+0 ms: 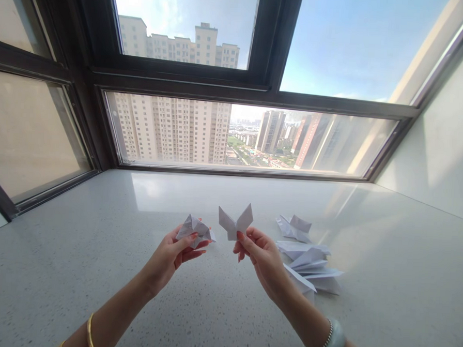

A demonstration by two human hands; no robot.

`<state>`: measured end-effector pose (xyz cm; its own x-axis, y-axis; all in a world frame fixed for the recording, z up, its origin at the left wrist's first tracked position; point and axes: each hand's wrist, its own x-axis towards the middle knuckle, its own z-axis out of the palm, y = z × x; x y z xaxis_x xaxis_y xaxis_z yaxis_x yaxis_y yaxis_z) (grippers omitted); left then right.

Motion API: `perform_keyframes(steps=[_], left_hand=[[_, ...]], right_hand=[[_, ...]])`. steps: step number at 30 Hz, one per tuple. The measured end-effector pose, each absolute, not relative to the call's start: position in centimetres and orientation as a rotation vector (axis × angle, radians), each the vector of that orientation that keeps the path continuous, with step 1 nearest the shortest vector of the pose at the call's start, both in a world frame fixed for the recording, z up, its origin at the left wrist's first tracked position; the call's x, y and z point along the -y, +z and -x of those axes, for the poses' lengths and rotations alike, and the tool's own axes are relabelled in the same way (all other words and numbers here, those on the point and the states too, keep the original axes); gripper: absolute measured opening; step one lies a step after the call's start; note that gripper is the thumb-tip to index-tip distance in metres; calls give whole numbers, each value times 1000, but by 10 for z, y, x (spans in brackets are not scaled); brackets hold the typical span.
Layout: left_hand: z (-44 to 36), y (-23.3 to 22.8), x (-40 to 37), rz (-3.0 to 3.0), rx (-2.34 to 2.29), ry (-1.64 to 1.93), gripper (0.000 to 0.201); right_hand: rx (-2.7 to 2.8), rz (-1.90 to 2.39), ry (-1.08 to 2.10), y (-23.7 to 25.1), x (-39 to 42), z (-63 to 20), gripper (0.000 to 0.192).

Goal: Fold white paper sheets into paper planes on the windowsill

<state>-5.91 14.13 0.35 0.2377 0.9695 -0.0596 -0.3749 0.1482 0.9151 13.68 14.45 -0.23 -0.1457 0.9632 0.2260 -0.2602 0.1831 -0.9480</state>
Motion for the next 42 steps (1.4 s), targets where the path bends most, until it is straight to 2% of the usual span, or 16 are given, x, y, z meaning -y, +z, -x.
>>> perform_keyframes(steps=[3,8,20,28,42], left_hand=[[51,0,-135,-977,-800,1057,37],[40,-4,-126,-1067,-771,990,29],[39,-10,-126,-1177,-710,913,28],[40,-8,-127,-1198,-657,869,21],[38,-9,-127,-1308,-752,954,21]], right_hand=[[1254,747,1369,0,-138,-131,22],[1384,730,1463,3,-127,-119,28],[1401,922,1384,-12,-133,-115,38],[1457,910,1415,-21,-131,-110,31],[1514,989,1390,-19,-128,-108,33]])
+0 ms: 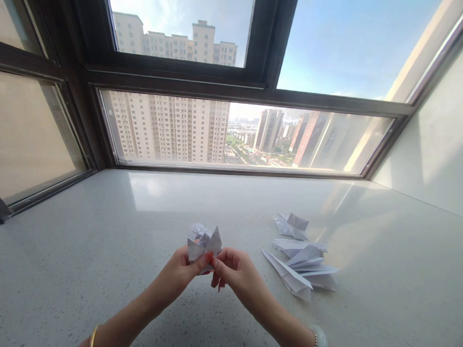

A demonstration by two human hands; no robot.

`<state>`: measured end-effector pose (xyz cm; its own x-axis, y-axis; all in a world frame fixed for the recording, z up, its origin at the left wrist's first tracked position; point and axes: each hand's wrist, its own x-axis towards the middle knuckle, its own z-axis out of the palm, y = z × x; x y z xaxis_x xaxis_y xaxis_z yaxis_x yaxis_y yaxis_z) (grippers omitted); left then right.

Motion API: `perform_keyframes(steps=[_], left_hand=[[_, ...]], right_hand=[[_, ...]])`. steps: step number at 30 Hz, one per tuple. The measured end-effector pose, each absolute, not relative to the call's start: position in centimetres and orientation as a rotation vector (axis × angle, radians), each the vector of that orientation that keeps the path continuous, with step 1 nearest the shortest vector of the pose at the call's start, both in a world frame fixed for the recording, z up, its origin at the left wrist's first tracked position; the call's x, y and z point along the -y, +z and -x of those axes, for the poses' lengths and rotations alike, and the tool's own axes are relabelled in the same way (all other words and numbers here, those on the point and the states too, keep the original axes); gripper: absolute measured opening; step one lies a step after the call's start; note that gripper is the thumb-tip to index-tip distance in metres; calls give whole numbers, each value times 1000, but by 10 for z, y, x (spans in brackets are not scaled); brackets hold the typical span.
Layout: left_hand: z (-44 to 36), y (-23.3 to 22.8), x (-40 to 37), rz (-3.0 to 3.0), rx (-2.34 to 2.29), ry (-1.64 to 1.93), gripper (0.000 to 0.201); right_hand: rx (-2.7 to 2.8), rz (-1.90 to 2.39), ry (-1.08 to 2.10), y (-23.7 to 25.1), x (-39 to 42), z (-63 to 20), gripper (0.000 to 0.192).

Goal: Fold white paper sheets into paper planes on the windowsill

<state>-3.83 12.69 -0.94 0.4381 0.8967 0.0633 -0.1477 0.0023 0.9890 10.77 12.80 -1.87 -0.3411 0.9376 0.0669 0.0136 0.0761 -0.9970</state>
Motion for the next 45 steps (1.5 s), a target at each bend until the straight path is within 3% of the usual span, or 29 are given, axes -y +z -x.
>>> perform_keyframes(steps=[5,9,14,20,29,34,41,45], left_hand=[[43,-7,-132,-1266,-827,1037,28],[58,0,-144,-1116,-909,1395,31],[77,3,-160,-870,-914,1754,22],[82,-2,-167,-773,-919,1746,16],[81,-9,-170,-798,-899,1642,16],[84,-12,-174,-770,-918,1640,12],[88,-13,-175,-740,-943,1635,12],[84,-12,-172,-741,-952,1607,12]], right_hand=[[1557,1051,1372,-26,-130,-105,35],[1674,1137,1276,-24,-137,-112,31],[1997,1310,649,-6,-152,-123,18],[2370,1481,160,-8,-175,-95,40],[2587,1401,212,-18,-207,-66,54],[2652,1332,284,-17,-200,-74,38],[2496,1466,322,-8,-169,-106,40],[2287,1475,550,-7,-160,-123,15]])
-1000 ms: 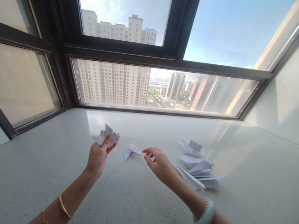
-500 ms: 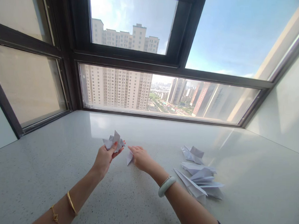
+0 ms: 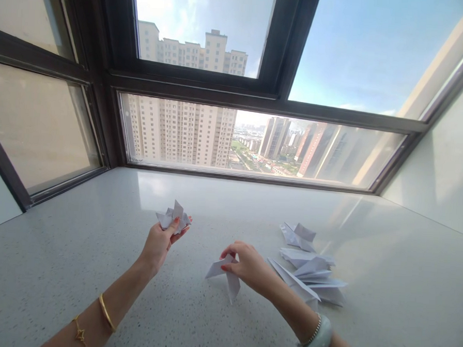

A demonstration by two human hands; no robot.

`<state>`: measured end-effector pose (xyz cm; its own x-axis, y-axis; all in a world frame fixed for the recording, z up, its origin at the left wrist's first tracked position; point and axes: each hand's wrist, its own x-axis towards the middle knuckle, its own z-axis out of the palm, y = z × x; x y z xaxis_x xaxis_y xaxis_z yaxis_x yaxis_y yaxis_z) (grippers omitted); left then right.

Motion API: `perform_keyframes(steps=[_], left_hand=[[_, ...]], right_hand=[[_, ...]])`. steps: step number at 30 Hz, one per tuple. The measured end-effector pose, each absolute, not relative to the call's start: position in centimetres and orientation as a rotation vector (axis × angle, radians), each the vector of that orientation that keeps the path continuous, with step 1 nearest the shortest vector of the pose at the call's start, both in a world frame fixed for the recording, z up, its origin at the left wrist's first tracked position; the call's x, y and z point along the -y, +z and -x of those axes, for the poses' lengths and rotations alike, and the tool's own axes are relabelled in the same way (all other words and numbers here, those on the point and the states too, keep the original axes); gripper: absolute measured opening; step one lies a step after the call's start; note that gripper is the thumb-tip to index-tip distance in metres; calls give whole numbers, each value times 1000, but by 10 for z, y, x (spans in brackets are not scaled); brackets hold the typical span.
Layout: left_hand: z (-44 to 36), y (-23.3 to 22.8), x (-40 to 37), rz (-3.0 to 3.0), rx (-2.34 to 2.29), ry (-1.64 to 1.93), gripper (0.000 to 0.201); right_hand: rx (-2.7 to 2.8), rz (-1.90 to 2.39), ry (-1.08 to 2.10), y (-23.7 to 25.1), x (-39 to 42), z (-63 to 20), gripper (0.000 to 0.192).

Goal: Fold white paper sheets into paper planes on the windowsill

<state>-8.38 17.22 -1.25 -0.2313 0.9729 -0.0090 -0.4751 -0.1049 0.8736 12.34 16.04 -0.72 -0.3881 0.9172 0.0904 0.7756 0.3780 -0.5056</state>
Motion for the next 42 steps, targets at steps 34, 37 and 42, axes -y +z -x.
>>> perform_keyframes(steps=[34,37,42], left_hand=[[46,-15,-136,-983,-878,984,21],[43,-15,-133,-951,-864,979,27],[42,-15,-132,-939,-863,998,24]], right_hand=[[1026,780,1610,-17,-138,-106,29],[998,786,1552,-17,-140,-108,26],[1026,763,1632,-19,-137,-103,31]])
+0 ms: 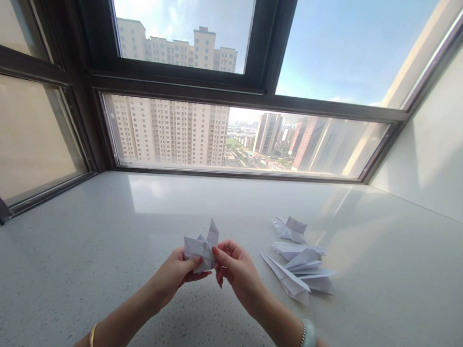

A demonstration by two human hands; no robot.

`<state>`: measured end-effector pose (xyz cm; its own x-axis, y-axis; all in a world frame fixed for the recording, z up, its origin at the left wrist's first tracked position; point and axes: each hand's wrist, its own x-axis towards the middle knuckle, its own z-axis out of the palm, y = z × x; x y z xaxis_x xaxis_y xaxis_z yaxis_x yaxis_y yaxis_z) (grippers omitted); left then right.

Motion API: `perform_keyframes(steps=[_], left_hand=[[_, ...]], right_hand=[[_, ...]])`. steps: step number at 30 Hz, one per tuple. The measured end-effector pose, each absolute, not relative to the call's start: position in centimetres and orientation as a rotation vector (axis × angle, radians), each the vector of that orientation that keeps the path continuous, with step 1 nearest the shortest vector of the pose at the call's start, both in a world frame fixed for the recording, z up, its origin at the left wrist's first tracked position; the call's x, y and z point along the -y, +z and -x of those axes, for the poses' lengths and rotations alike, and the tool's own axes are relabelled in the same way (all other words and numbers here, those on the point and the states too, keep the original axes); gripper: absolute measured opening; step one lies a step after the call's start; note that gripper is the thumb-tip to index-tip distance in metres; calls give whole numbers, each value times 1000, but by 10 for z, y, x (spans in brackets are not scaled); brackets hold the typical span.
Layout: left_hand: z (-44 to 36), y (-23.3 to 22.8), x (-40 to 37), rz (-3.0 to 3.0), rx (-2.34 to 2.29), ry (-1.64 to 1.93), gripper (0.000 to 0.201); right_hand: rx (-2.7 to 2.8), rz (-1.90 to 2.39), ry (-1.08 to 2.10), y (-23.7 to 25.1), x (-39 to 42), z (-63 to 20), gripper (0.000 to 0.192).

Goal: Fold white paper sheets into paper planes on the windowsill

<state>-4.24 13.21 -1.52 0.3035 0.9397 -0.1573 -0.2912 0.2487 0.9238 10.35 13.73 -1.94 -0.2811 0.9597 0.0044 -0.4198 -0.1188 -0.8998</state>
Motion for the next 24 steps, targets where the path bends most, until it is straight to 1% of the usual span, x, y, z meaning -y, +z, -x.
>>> perform_keyframes(steps=[4,12,19,24], left_hand=[[40,-14,-131,-987,-826,961,19],[39,-13,-130,-1005,-745,954,23],[44,-13,-133,-989,-707,921,25],[46,-10,-134,-979,-706,901,28]], right_hand=[[1045,788,1654,-20,-136,-101,35],[939,778,1685,-17,-136,-103,36],[1018,725,1613,-22,-137,-102,35],[1003,724,1624,-22,-136,-102,35]])
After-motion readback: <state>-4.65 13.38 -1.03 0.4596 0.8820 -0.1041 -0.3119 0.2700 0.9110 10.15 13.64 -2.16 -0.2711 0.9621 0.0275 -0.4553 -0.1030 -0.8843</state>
